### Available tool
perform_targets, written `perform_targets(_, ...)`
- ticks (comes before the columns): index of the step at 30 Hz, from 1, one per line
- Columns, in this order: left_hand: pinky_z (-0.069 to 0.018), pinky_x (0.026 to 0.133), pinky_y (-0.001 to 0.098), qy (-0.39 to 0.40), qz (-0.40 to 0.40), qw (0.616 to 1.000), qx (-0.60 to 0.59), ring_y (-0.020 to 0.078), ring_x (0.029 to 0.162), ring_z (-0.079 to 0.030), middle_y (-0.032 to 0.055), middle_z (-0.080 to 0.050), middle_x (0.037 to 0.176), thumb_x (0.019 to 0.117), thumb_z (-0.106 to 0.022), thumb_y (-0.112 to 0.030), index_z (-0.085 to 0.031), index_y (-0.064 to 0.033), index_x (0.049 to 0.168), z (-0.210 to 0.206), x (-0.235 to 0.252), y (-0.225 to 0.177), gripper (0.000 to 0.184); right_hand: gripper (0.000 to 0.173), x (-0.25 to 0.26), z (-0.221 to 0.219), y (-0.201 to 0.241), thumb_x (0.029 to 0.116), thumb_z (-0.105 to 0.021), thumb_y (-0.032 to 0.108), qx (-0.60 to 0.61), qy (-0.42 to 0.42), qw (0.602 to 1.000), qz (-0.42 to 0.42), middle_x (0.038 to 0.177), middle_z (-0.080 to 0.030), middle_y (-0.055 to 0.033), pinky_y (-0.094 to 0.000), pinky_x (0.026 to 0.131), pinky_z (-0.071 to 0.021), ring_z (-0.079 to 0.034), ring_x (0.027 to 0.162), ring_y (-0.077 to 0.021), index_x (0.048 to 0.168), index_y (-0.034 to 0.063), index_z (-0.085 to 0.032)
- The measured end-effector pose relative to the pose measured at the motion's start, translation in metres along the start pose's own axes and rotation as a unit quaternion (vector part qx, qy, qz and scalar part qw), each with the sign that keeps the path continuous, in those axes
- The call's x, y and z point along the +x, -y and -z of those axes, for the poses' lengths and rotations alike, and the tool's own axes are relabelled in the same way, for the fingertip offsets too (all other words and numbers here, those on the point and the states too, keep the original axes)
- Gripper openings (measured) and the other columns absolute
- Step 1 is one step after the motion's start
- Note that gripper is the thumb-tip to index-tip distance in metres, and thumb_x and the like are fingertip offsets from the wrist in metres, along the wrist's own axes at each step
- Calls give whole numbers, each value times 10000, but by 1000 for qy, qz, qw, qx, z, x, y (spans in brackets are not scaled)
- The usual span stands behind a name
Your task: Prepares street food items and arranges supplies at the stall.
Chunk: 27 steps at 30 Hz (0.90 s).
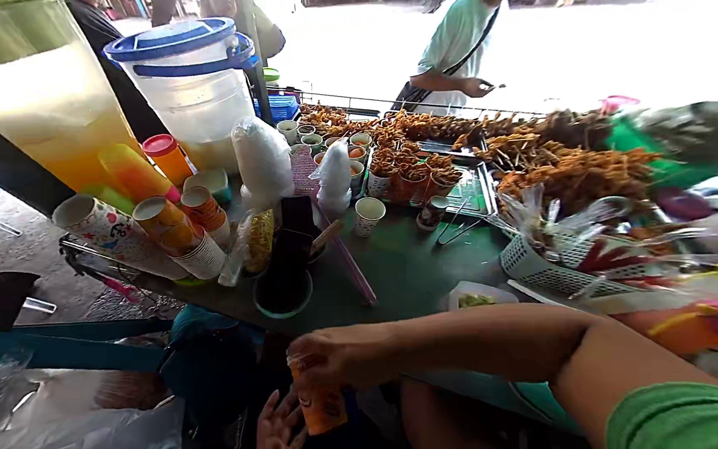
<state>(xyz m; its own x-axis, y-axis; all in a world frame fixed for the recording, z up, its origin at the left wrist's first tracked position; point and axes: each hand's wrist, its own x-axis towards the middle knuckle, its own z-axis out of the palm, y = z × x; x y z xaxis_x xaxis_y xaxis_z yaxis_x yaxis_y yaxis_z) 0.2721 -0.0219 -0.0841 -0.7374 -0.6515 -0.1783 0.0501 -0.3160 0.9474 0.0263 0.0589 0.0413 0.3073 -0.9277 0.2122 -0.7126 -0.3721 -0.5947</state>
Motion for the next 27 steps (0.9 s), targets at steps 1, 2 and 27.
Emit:
perform_targets(1, -574, 951, 442, 66, 15, 997, -24, 184, 1160, -660, 80, -633, 1321, 887, -590, -720, -231, 12, 1516, -22, 6, -8, 1030, 539, -16, -11, 7, 821, -719, -133, 11, 28, 999, -16, 1450, -510, -289, -537, 1026, -515, -559, 1285, -452, 1330, 34, -657)
perform_targets(2, -597, 919, 406, 113, 38, 992, -46, 153, 1082, -690, 38, -677, 1228, 832, -697, -674, -293, -12, 1468, -41, 9, -15, 1003, 671, -30, -18, 14, 761, -749, -160, 36, 41, 998, -32, 1464, -485, -295, -519, 1031, -515, -551, 1292, -449, 1394, -5, -589)
perform_targets(27, -467, 1077, 366, 161, -220, 924, 269, 290, 1281, -557, 361, -453, 1434, 831, -805, -205, -218, 162, 1502, -231, 123, 3, 964, 194, -204, 74, -43, 943, -602, 98, -351, -284, 861, -235, 798, -720, -152, -483, 847, -577, -735, 843, -318, 834, -16, -715)
